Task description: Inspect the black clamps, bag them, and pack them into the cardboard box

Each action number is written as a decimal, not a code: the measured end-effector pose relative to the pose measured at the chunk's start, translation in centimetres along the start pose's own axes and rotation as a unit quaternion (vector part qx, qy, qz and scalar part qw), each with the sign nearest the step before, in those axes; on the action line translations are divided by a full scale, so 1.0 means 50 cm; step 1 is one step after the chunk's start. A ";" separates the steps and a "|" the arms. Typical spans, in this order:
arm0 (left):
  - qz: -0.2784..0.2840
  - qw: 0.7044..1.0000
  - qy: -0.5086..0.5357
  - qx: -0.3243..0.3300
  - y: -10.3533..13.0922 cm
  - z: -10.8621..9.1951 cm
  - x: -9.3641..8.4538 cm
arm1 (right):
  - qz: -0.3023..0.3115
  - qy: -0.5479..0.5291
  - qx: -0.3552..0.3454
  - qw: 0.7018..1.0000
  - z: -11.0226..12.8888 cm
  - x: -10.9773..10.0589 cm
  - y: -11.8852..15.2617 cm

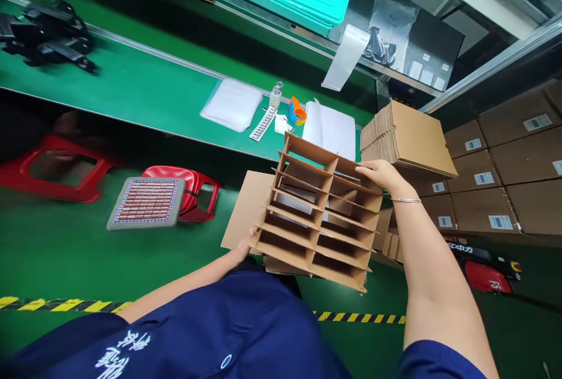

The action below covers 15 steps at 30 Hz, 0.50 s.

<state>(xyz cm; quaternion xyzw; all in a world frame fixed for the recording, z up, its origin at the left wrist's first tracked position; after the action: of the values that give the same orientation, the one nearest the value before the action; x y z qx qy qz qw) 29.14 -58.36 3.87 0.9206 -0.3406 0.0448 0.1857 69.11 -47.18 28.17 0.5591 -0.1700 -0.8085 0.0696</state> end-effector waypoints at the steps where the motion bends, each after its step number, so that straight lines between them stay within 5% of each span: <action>1: 0.012 1.000 -0.001 -0.003 0.002 0.016 0.017 | 0.012 -0.002 0.004 1.000 -0.014 0.018 0.002; 6: 0.051 0.999 -0.008 -0.016 -0.004 0.072 0.056 | 0.047 -0.004 -0.004 0.999 -0.071 0.098 0.037; 12: 0.015 0.999 -0.027 -0.024 -0.035 0.068 -0.014 | 0.061 0.039 -0.021 0.997 -0.068 0.137 0.072; 15: -0.021 0.999 -0.043 -0.006 -0.070 0.036 -0.016 | 0.063 0.052 -0.018 0.996 -0.054 0.153 0.054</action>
<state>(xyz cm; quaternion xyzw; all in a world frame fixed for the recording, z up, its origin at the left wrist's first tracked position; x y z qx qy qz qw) 30.69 -56.09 0.95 0.9276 -0.3291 -0.0010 0.1767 68.63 -52.54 21.55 0.5875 -0.1870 -0.7749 0.1394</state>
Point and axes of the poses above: each hand's wrist, its own y-axis away from the middle knuckle, its own x-axis out of the palm, z = x × y, the point moved 8 cm from there along -y, towards the middle knuckle, and after that the axes turned 5 degrees about z, right-handed, at the moved point
